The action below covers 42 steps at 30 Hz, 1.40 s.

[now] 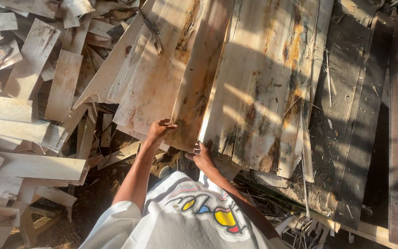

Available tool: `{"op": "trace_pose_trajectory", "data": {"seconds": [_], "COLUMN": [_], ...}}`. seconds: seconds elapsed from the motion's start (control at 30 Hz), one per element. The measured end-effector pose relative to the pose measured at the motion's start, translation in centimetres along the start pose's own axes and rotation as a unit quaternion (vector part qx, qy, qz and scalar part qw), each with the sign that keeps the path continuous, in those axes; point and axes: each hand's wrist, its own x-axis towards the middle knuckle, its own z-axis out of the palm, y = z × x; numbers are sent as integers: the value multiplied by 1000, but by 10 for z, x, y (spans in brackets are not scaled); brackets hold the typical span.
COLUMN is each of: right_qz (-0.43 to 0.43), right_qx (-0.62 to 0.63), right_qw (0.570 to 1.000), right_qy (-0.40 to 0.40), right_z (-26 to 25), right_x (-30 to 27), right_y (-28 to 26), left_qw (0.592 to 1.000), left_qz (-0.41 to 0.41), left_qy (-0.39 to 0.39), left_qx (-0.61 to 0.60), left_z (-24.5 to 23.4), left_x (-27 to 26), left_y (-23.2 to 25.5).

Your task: Feeding thin wooden strips into a cutting or shaping machine in a workshop.

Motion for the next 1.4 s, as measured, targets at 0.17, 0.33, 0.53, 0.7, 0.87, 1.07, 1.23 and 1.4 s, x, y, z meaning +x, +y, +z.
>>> {"op": "trace_pose_trajectory", "data": {"seconds": [0.17,0.33,0.53,0.7,0.87,1.07,1.23,1.4], "right_qz": [32,-1,-258,121,78,71,49,-45], "right_qx": [88,-87,-299,-272,-342,-420,-338,-257], "right_qw": [995,996,884,954,936,904,939,950], "right_qy": [-37,27,252,27,24,15,26,169], "right_z": [-3,-16,-53,-59,-56,-53,-46,-70], "right_x": [-11,-17,-4,-8,10,7,14,5], "right_y": [-14,-15,9,-19,9,29,38,36], "left_qw": [996,991,987,973,894,781,796,976], "left_qz": [49,21,137,199,160,139,65,-155], "left_qy": [-74,-73,-78,-21,162,317,280,-41], "left_qx": [22,111,28,113,387,520,532,150], "left_z": [20,24,-17,-100,-154,-222,-217,-126], "left_x": [9,12,34,60,-5,-50,-48,-59], "left_y": [6,18,22,29,124,143,98,56]}}
